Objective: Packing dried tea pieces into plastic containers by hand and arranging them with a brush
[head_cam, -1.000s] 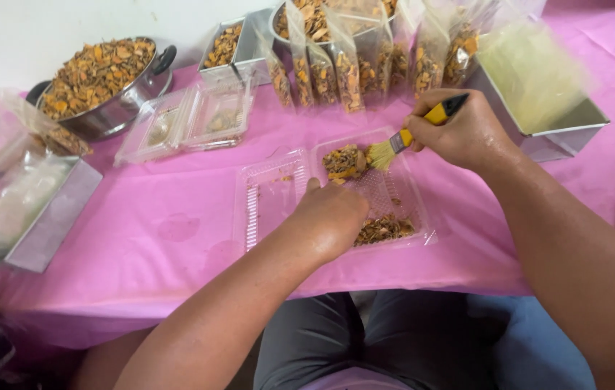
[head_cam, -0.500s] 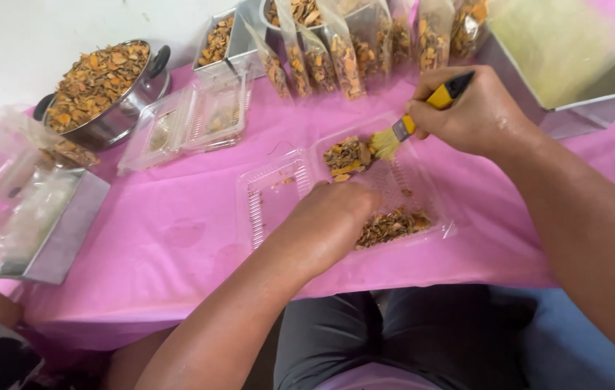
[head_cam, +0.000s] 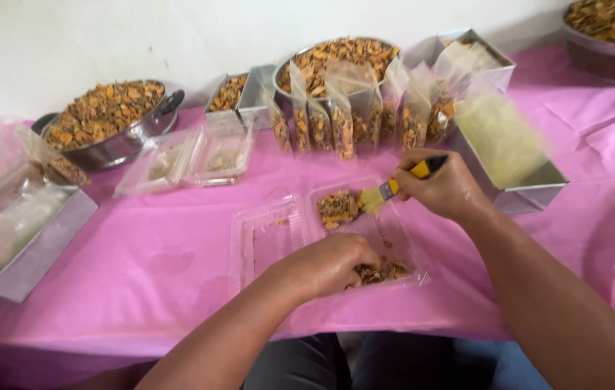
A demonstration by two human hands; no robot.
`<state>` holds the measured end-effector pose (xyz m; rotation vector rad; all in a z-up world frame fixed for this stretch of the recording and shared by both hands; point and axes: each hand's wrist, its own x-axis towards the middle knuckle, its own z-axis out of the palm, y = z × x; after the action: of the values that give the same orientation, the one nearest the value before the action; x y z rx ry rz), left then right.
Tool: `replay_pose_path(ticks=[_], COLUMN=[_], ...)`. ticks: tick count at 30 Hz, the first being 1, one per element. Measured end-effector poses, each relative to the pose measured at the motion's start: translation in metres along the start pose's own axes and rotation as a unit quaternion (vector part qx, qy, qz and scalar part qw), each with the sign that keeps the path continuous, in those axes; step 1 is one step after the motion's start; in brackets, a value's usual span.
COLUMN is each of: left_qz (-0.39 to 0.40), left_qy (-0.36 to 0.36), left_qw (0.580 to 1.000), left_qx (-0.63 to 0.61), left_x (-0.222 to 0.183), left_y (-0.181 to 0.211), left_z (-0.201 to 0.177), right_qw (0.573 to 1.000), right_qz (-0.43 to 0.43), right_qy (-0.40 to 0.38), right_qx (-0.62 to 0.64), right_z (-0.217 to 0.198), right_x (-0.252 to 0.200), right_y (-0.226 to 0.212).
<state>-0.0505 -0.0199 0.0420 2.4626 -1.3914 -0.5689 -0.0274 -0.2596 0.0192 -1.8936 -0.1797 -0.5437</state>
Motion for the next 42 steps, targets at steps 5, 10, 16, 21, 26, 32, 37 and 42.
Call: replay_pose_path(ticks=[5, 10, 16, 21, 26, 32, 37, 42], left_qz=[0.037, 0.011, -0.089, -0.132, -0.08, -0.077, -0.081, -0.139], left_qy=[0.039, 0.086, 0.106, 0.148, 0.207, 0.238, 0.223, 0.29], left_qw=[0.999, 0.996, 0.985, 0.899, 0.727, 0.614, 0.604, 0.562], left_qx=[-0.008, -0.011, -0.108, -0.391, -0.649, -0.749, -0.761, -0.762], left_x=[0.013, 0.006, -0.018, -0.012, 0.011, 0.011, 0.022, 0.009], left_y=[-0.031, -0.027, 0.003, -0.022, -0.048, -0.048, -0.049, -0.035], left_z=[0.027, 0.009, -0.019, -0.018, 0.006, 0.011, 0.015, 0.012], right_qw=[1.0, 0.999, 0.995, 0.959, 0.947, 0.94, 0.94, 0.936], right_qz=[-0.004, -0.03, -0.055, -0.079, -0.127, -0.158, -0.143, -0.166], right_qy=[-0.01, 0.0, 0.013, 0.019, -0.052, -0.074, -0.012, -0.072], right_qx=[-0.019, -0.039, 0.079, 0.273, 0.29, 0.292, 0.308, 0.301], right_z=[-0.001, -0.009, -0.021, -0.028, -0.013, -0.023, -0.031, -0.019], right_x=[-0.004, -0.002, 0.001, 0.003, -0.009, -0.002, 0.012, -0.003], right_y=[0.003, -0.021, -0.014, 0.005, -0.015, -0.006, 0.024, -0.01])
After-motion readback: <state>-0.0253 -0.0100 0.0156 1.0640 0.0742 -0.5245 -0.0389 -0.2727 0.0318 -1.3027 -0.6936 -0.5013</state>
